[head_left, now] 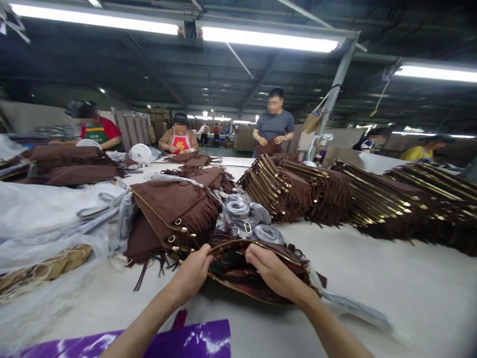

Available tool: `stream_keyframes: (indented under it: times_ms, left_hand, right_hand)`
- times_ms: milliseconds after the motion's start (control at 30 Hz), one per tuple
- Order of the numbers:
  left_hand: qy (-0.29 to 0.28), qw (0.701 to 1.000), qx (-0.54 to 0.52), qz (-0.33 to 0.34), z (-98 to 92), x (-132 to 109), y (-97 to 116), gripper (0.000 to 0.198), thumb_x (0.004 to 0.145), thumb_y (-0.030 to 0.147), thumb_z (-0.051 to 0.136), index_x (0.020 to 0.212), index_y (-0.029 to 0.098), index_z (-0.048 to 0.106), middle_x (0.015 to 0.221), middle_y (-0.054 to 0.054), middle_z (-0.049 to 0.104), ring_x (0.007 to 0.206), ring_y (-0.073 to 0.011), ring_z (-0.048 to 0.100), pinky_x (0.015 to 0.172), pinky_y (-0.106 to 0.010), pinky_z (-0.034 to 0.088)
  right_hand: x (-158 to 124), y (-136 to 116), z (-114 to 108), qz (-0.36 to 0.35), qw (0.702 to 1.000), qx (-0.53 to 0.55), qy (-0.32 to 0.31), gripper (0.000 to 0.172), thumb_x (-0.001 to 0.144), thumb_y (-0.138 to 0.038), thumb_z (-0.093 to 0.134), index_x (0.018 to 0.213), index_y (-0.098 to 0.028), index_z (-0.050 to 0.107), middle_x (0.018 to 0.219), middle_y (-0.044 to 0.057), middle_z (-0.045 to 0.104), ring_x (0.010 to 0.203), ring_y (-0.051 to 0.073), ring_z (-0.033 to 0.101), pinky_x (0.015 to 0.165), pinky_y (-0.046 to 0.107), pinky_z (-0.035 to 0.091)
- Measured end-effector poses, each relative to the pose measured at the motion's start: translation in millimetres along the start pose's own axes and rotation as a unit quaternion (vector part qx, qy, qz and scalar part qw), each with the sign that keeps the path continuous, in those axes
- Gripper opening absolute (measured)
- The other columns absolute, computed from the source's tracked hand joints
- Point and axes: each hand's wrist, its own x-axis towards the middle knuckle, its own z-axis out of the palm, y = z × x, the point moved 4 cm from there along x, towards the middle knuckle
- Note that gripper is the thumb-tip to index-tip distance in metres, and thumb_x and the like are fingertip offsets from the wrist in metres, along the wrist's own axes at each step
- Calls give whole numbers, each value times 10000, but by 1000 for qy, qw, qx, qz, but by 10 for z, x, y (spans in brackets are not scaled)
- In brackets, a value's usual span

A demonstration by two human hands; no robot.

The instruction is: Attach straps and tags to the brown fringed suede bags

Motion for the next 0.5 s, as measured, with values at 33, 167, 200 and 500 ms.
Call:
stream_keyframes:
  times_ms: [33,167,200,500]
  left_hand:
    - [3,998,59,15,-23,-41,105,164,929,166,344,958,186,505,961,-69,633,910,-222,592,821,-352,452]
    - [-33,959,204,193,115,-220,702,301,922,98,377,1153,176,555,1270,-139,572,1138,-282,551,979,-444,453]
    - [-68,951,197,226,213,-238,816,297,925,99,370,1126,168,578,1225,-134,602,1101,-275,576,958,-428,480]
    - [-174,948,132,233,728,105,995,380,775,-4,414,981,112,711,1034,-157,720,1008,-300,660,990,-405,478]
  right_hand:
    - [-19,-3,0,2,1000,7,-5,265,988,-320,346,760,-210,425,751,-18,472,737,166,436,707,296,340]
    - [-141,28,-25,27,998,52,-14,282,976,-373,362,770,-206,457,777,-8,497,764,172,453,722,296,356]
    - [-169,39,-48,34,997,61,-17,289,971,-388,365,770,-205,461,782,-6,504,769,173,461,727,297,364]
    - [-245,271,-457,59,998,-2,-15,228,912,-278,420,787,-172,578,825,25,601,811,190,534,759,318,450]
